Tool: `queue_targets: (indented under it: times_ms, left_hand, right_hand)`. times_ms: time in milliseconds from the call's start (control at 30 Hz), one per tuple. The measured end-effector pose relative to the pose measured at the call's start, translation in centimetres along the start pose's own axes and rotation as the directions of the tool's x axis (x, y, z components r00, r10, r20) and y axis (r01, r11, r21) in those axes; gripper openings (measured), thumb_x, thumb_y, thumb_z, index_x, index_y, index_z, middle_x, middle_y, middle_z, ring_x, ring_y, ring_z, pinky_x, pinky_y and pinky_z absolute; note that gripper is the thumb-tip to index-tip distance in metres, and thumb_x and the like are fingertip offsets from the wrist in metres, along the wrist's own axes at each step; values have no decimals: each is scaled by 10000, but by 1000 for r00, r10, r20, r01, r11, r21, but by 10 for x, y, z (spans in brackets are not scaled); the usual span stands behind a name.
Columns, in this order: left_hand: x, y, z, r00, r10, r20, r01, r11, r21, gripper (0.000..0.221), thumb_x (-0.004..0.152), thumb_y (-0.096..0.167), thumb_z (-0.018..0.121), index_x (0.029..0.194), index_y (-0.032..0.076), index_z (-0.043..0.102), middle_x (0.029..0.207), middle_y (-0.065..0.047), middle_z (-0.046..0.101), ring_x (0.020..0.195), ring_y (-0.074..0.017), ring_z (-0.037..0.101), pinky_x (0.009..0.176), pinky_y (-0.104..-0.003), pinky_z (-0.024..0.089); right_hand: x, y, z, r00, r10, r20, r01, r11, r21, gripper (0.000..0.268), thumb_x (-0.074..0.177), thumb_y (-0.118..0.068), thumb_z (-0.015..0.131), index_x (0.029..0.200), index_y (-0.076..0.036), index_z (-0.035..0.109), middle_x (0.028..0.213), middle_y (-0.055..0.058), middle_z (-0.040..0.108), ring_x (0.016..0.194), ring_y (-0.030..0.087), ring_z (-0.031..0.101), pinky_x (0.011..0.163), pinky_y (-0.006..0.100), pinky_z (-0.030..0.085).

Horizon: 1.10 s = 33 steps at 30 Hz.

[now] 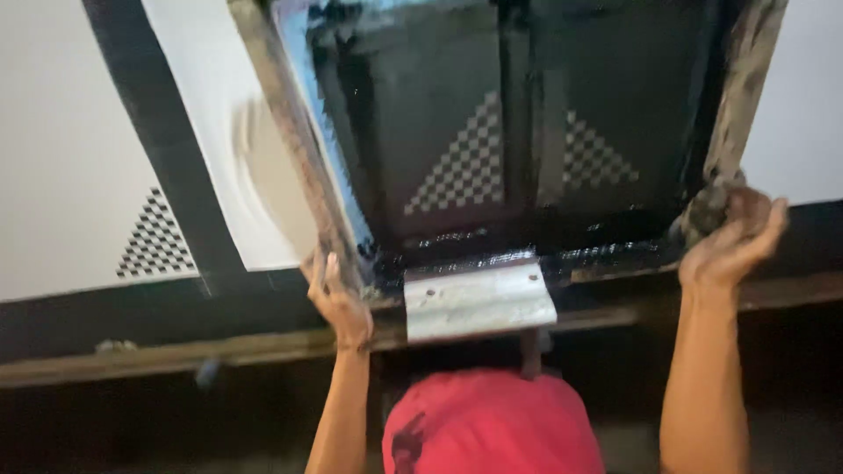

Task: The person uses a squeegee to pull dark ink across a screen printing frame, transferring a checkered triangle pattern onto a white t-shirt. The person repeatedly lifts the frame to reveal the printed design and repositions the squeegee for subsequent passes.

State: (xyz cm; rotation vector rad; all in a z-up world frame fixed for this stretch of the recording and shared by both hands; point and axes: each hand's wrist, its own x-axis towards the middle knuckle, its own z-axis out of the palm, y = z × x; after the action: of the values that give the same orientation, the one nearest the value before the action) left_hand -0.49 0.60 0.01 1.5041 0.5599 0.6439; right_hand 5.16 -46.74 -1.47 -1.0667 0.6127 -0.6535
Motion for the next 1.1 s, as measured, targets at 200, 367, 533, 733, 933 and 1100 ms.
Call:
queue_targets:
  times_ms: [200, 367, 533, 733, 933, 1100]
  left_hand:
    - [4, -15, -11, 997, -9, 80, 12, 999, -37, 509, 1041, 254, 515, 1409, -96, 548, 1332, -131, 484, 1270, -256, 546, 1062, -361, 475]
    - [4, -12, -7, 997, 21, 73, -26, 997, 66, 494, 1044, 324, 484, 1351, -39, 617, 1279, -93, 508, 1134, -200, 583, 891, -330, 527]
    - [4, -9, -5, 991, 105, 78, -116, 981, 157, 494, 1065, 296, 437, 1440, 0, 563, 1309, -129, 515, 1257, -258, 538, 1072, -392, 462]
    - [5, -23, -4, 992, 120, 48, -125, 985, 117, 526, 1060, 306, 425, 1434, -44, 545, 1281, -142, 511, 1186, -251, 550, 993, -385, 458]
    - [4, -16, -1, 989, 140, 37, -144, 979, 148, 527, 1067, 295, 412, 1426, -67, 549, 1281, -130, 518, 1181, -244, 558, 984, -379, 462]
    - [7, -32, -7, 984, 172, 37, -176, 971, 162, 536, 1080, 301, 395, 1441, -71, 535, 1279, -128, 507, 1160, -223, 547, 954, -360, 451]
  right_hand:
    - [-5, -5, 6, 995, -102, 3, 102, 994, -41, 430, 889, -538, 552, 913, -152, 739, 950, -7, 740, 936, 121, 639, 953, 281, 468]
    - [1, -7, 6, 996, -89, -7, 89, 996, -8, 387, 894, -527, 567, 902, -152, 662, 959, 23, 704, 990, 139, 654, 965, 283, 483]
    - [-2, -13, 9, 1000, -22, -12, 22, 1000, -10, 433, 897, -530, 533, 922, -131, 698, 936, 13, 686, 968, 142, 648, 907, 267, 493]
    - [0, -10, 7, 999, 43, 18, -44, 999, 13, 487, 916, -530, 488, 921, -99, 716, 862, 53, 697, 828, 163, 664, 765, 264, 503]
    - [8, 0, -2, 999, -20, 34, 20, 1000, 13, 480, 947, -489, 479, 980, -70, 710, 965, 99, 727, 909, 177, 683, 849, 260, 529]
    - [4, -1, -3, 996, -49, 81, 48, 999, 6, 467, 918, -497, 508, 1002, -85, 709, 1264, 140, 735, 1122, 173, 690, 957, 260, 529]
